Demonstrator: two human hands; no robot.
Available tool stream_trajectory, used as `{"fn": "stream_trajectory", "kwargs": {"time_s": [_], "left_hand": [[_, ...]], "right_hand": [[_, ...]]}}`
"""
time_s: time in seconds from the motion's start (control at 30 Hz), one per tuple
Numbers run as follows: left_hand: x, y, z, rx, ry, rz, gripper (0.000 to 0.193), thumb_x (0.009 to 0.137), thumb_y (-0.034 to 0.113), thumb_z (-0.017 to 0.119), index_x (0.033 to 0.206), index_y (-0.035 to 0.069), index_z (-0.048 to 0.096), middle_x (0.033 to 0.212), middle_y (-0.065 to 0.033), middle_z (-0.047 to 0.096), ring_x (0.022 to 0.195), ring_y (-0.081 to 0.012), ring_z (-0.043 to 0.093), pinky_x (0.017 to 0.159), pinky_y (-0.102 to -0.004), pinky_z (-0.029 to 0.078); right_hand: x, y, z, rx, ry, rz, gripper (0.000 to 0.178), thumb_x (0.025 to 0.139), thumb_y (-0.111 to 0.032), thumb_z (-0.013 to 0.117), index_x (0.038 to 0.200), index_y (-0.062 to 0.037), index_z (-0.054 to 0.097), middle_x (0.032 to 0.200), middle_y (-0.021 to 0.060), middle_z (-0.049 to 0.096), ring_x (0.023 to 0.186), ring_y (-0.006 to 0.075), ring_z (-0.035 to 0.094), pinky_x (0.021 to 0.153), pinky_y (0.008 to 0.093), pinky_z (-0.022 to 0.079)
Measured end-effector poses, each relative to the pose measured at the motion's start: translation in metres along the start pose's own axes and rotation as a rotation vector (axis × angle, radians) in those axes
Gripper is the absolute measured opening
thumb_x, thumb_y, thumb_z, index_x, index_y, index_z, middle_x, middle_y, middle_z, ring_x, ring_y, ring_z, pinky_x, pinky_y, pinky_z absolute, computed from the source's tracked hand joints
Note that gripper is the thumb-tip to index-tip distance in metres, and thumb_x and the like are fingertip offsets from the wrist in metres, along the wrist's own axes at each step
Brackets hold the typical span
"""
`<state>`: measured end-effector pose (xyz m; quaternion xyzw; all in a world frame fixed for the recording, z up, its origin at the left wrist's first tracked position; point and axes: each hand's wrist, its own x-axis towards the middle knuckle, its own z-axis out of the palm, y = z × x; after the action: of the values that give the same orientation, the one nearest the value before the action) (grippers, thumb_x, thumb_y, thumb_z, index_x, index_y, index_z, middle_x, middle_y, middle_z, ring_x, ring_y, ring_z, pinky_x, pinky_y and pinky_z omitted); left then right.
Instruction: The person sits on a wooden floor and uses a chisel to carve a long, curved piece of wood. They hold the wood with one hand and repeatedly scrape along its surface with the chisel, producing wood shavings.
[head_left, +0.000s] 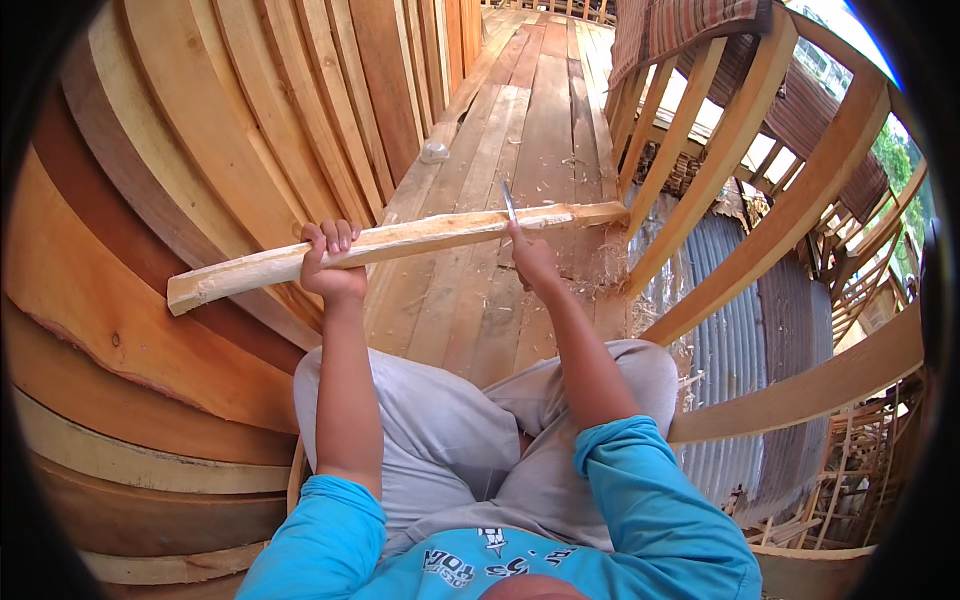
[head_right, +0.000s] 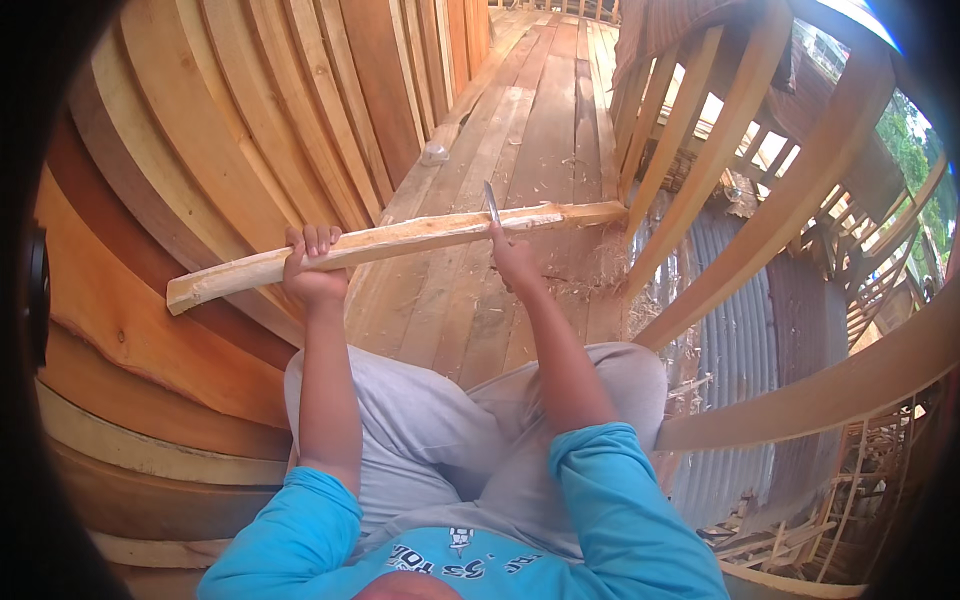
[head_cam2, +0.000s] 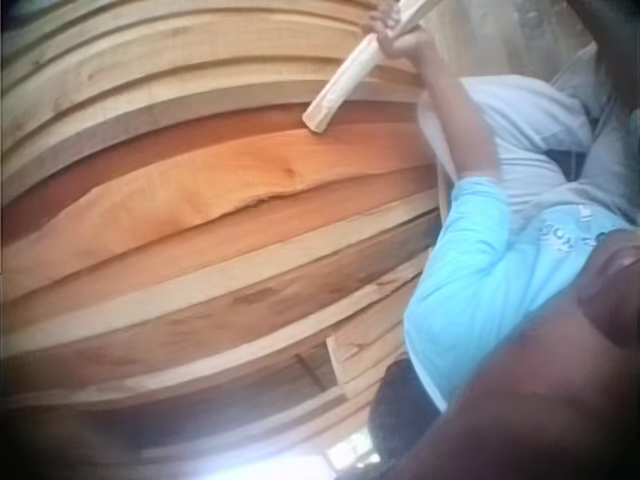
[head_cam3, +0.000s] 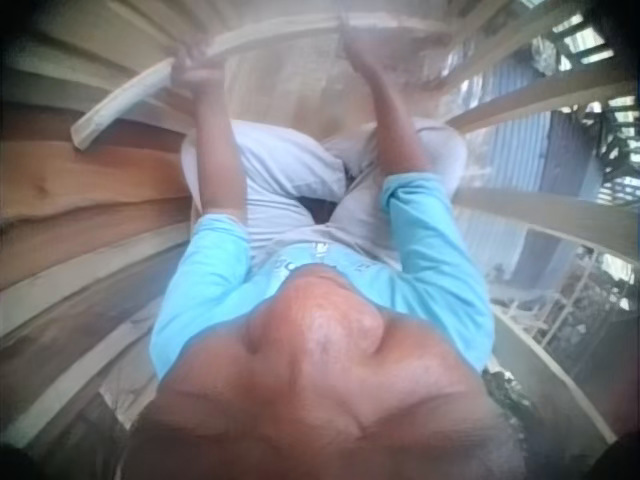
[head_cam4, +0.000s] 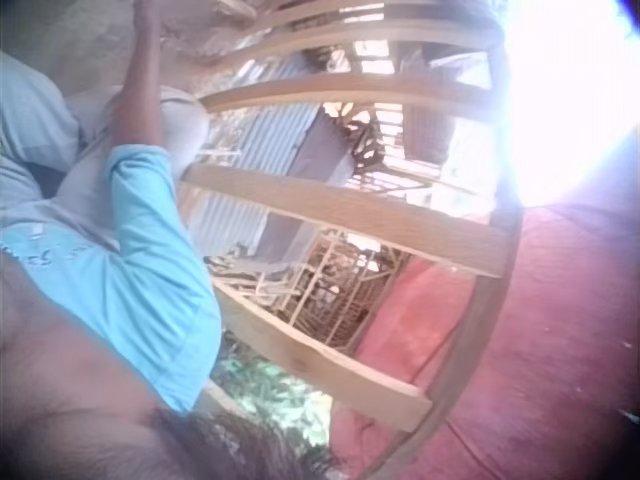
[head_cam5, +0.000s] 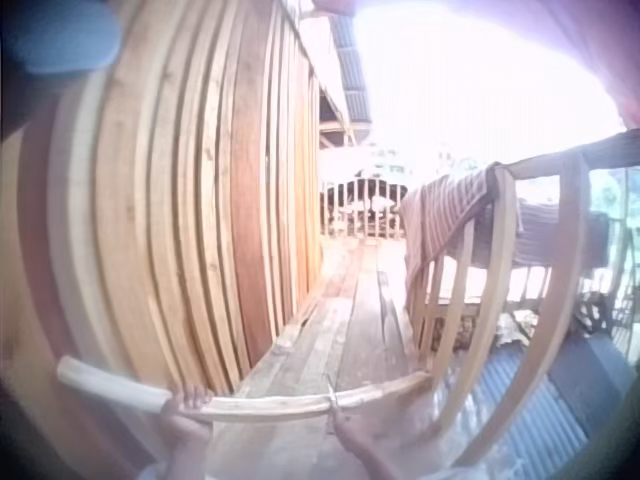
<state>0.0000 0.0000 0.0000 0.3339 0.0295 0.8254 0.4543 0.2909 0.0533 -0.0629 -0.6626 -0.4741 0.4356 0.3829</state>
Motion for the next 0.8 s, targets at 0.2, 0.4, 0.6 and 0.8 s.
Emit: {"fn": "stream_trajectory", "kwargs": {"time_s": [0.2, 0.4, 0.6, 0.8], "left_hand": [[-0.001, 0.001, 0.000, 0.000, 0.016, 0.003, 0.022, 0.075, 0.016, 0.062, 0.074, 0.018, 0.040, 0.062, 0.0028, 0.034, 0.061, -0.0120, 0.037, 0.071, -0.0312, 0.035], [-0.004, -0.001, 0.007, 0.003, 0.010, 0.000, 0.022, 0.075, 0.016, 0.063, 0.076, 0.018, 0.041, 0.061, 0.0033, 0.034, 0.063, -0.0117, 0.037, 0.072, -0.0309, 0.035], [-0.002, 0.000, 0.006, 0.004, 0.052, -0.001, 0.021, 0.074, 0.016, 0.063, 0.076, 0.019, 0.042, 0.062, 0.0031, 0.034, 0.062, -0.0121, 0.039, 0.073, -0.0314, 0.036], [-0.004, -0.007, 0.014, -0.006, 0.148, -0.003, 0.018, 0.073, 0.014, 0.061, 0.075, 0.019, 0.044, 0.060, 0.0031, 0.036, 0.061, -0.0124, 0.039, 0.072, -0.0309, 0.037]], "right_hand": [[-0.008, -0.020, -0.018, 0.239, -0.331, 0.337, 0.067, 0.092, -0.069, 0.048, 0.055, -0.0187, 0.024, 0.050, -0.0060, 0.021, 0.038, 0.0097, 0.016, 0.039, 0.0304, 0.012], [0.008, -0.006, -0.038, 0.537, -0.656, 0.432, 0.066, 0.092, -0.069, 0.048, 0.055, -0.0193, 0.024, 0.049, -0.0065, 0.020, 0.038, 0.0095, 0.015, 0.039, 0.0295, 0.011], [0.009, 0.007, -0.026, 0.416, -0.458, 0.358, 0.065, 0.092, -0.069, 0.049, 0.056, -0.0192, 0.026, 0.048, -0.0057, 0.022, 0.037, 0.0116, 0.019, 0.040, 0.0313, 0.016], [0.030, 0.026, -0.044, 0.649, -0.113, 0.389, 0.063, 0.088, -0.071, 0.052, 0.060, -0.0183, 0.032, 0.049, -0.0050, 0.023, 0.038, 0.0130, 0.022, 0.042, 0.0317, 0.020]]}}
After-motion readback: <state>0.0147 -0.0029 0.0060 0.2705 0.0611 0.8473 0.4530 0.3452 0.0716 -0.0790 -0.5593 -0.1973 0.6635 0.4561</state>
